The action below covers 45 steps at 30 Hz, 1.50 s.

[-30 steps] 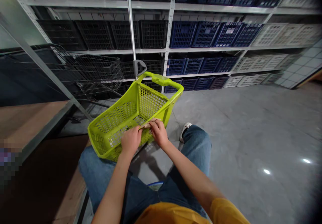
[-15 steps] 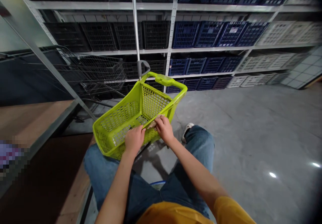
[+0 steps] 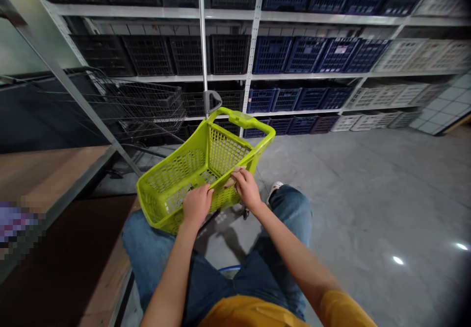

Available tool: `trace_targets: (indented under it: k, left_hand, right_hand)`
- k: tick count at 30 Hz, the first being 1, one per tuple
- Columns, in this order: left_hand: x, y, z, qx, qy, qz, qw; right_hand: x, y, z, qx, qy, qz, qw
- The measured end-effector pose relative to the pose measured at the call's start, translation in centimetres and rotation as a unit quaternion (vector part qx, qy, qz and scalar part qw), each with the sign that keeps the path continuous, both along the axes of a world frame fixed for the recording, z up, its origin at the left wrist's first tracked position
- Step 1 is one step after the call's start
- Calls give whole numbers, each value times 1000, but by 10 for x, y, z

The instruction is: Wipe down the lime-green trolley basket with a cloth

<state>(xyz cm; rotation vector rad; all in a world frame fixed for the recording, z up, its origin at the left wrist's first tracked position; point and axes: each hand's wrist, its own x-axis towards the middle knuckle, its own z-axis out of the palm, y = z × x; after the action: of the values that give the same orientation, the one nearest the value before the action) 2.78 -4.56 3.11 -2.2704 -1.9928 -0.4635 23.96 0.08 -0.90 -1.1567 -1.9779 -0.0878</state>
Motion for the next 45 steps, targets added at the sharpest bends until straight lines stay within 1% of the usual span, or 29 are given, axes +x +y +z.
trace_targets:
  k: [3, 5, 9, 12, 16, 18, 19, 21, 22, 23, 25, 27, 28, 30, 32, 34, 35, 37, 39, 41, 43, 45]
  left_hand:
    - [-1, -3, -1, 4, 1, 1, 1000]
    - [-2, -4, -2, 10, 1, -2, 1000]
    - [-2, -4, -2, 13, -5, -8, 1000]
    - [0, -4, 1, 7, -5, -4, 1000]
    - [0, -5, 2, -2, -3, 1, 1000]
    - [-1, -5, 1, -2, -2, 2, 1000]
    - [-1, -5, 0, 0, -1, 2, 1000]
    - [-2, -4, -2, 6, 0, 0, 1000]
    - [-3, -4, -3, 8, 0, -2, 1000]
    - [-3, -3, -3, 10, -1, -3, 1000]
    - [-2, -2, -4, 10, -3, -3, 1000]
    - [0, -2, -3, 11, -3, 4, 1000]
    - [0, -1, -3, 11, -4, 7, 1000]
    - [1, -1, -3, 14, -7, 9, 1000]
    - [0, -1, -2, 14, -8, 10, 1000]
    - [-1, -1, -2, 7, -8, 10, 1000]
    - [-1, -1, -1, 3, -7, 10, 1000]
    - [-1, -2, -1, -2, -7, 10, 1000]
    - [-1, -2, -1, -1, -5, 12, 1000]
    - [0, -3, -1, 3, -1, 17, 1000]
    - [1, -2, -1, 4, 3, 21, 1000]
    - [2, -1, 0, 0, 7, 22, 1000]
  right_hand:
    - [14, 4, 6, 5, 8, -9, 1000]
    - [22, 7, 13, 3, -13, -10, 1000]
    - [23, 1, 20, 10, -50, -30, 998]
    - [16, -7, 17, -4, -38, -61, 997]
    - [2, -17, 9, -27, -24, -83, 996]
    - [-2, -18, 7, -34, -38, -72, 996]
    - [-2, -18, 8, -37, -56, -56, 996]
    - [5, -12, 12, -35, -102, -18, 994]
    - [13, -7, 16, -30, -117, -14, 993]
    - [21, -1, 20, -23, -119, -25, 992]
    - [37, 9, 29, -8, -94, -79, 992]
    - [42, 13, 33, -1, -57, -130, 990]
    - [39, 11, 32, -2, -47, -138, 989]
    - [24, 2, 25, -8, -52, -115, 992]
    - [9, -9, 15, -19, -74, -66, 995]
    - [4, -13, 10, -28, -102, -29, 994]
    - [8, -12, 10, -29, -111, -28, 993]
    - [25, -2, 16, -20, -107, -61, 992]
    - [43, 9, 26, -5, -75, -119, 990]
    - [50, 15, 33, -3, -41, -161, 986]
    - [42, 10, 31, -20, -29, -163, 986]
    - [23, -2, 22, -38, -41, -125, 991]
